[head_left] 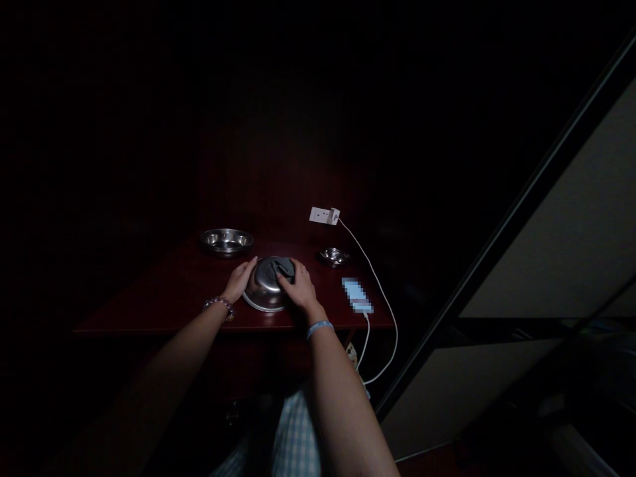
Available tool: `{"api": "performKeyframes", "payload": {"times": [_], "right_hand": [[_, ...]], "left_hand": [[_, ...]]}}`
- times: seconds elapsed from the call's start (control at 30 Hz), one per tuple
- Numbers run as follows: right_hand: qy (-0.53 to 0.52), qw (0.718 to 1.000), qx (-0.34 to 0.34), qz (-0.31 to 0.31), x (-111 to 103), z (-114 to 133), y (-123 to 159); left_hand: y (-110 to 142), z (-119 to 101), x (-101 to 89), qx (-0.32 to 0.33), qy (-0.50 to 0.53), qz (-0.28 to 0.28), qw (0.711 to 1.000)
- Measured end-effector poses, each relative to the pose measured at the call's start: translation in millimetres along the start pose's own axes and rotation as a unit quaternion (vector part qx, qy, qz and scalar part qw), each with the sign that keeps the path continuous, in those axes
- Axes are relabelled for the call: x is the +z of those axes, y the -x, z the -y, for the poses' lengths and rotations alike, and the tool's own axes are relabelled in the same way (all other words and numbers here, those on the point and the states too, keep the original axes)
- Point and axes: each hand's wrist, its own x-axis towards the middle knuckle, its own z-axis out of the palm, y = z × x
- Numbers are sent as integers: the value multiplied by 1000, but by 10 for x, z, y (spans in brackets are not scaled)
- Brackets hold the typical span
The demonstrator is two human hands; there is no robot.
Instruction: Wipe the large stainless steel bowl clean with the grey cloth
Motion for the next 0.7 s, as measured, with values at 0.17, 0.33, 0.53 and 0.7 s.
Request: {"api": "performKeyframes", "payload": {"times": [0.17,0.33,0.53,0.7], "right_hand": [[14,1000,3,10,-7,4,18],[10,1000,5,8,-12,18,23],[12,1000,6,5,0,16,18],[15,1000,3,8,13,4,8]], "left_hand": [[14,-26,-12,-17,-3,7,1000],[28,-48,-10,-19,-17,1,1000],[-5,0,-17,-21,-18,7,1000],[-28,38,-24,-25,-17,17,999]]}}
